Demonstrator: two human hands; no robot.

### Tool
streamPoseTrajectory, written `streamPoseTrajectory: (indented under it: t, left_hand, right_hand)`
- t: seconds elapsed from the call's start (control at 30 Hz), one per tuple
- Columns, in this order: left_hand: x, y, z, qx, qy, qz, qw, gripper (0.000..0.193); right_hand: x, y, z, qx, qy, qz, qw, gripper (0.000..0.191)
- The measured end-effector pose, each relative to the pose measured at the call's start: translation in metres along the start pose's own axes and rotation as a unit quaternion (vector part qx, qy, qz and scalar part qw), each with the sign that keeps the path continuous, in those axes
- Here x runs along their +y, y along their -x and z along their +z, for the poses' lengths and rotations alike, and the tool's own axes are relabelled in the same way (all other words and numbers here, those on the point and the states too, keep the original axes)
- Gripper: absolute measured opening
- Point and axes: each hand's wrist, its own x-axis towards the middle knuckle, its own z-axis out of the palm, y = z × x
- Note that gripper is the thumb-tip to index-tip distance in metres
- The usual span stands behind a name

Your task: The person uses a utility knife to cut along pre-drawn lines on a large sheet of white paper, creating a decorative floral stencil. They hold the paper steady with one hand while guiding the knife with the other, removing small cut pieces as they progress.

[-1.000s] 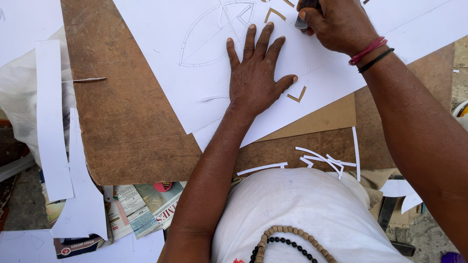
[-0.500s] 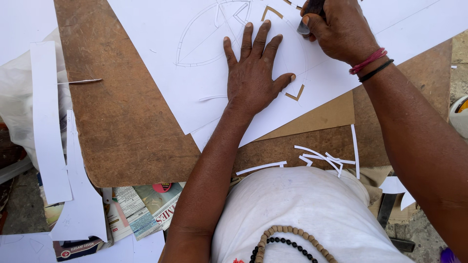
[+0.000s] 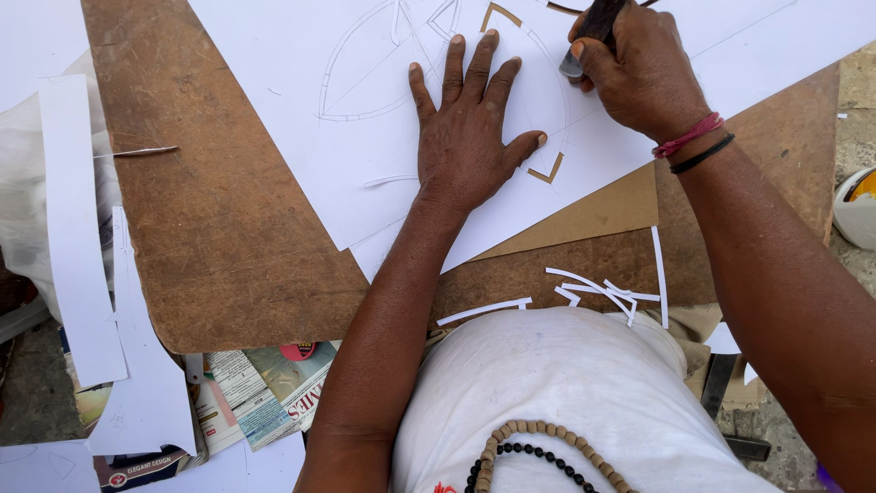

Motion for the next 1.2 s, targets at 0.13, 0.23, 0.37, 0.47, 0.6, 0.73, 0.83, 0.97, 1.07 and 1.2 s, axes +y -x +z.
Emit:
streamPoseTrajectory:
  t: [0.13, 0.23, 0.37, 0.47, 0.6, 0.73, 0.83, 0.97, 1.07, 1.2]
  left_hand:
    - [0.0, -0.001, 0.003, 0.005, 0.0, 0.005, 1.0, 0.091]
    - [-0.001, -0.001, 0.005, 0.002, -0.001, 0.001, 1.0, 0.092]
    - [0.0, -0.001, 0.008, 0.006, -0.005, 0.004, 1.0, 0.092]
    - [-0.001, -0.001, 0.01, 0.008, -0.004, 0.005, 1.0, 0.092]
    - [-0.002, -0.002, 0.012, 0.009, -0.006, 0.006, 1.0, 0.092]
    - [-0.003, -0.002, 0.014, 0.013, -0.007, 0.009, 1.0, 0.093]
    - [-0.003, -0.002, 0.017, 0.018, -0.004, 0.009, 1.0, 0.093]
    - [-0.002, -0.003, 0.019, 0.024, 0.008, -0.002, 1.0, 0.093]
    - [-0.002, -0.001, 0.02, 0.031, 0.014, 0.0, 0.999, 0.093]
    - [-0.005, 0.001, 0.022, 0.041, 0.014, 0.006, 0.999, 0.092]
  right_hand:
    - [0.003, 0.008, 0.001, 0.004, -0.003, 0.006, 1.0, 0.012]
    - [0.004, 0.014, 0.003, 0.01, -0.001, 0.014, 1.0, 0.011]
    - [0.005, 0.021, 0.006, 0.024, -0.01, 0.023, 0.999, 0.011]
    - [0.004, 0.026, 0.008, 0.032, -0.012, 0.03, 0.999, 0.011]
    - [-0.001, 0.033, 0.011, 0.038, -0.029, 0.053, 0.997, 0.011]
    - [-0.004, 0.039, 0.013, 0.048, -0.037, 0.053, 0.997, 0.011]
    - [-0.004, 0.042, 0.015, 0.051, -0.028, 0.067, 0.996, 0.012]
    - [-0.006, 0.044, 0.017, 0.056, -0.027, 0.072, 0.996, 0.012]
    - [-0.01, 0.048, 0.02, 0.06, -0.032, 0.076, 0.995, 0.012]
    - [-0.015, 0.053, 0.021, 0.062, -0.047, 0.091, 0.993, 0.011]
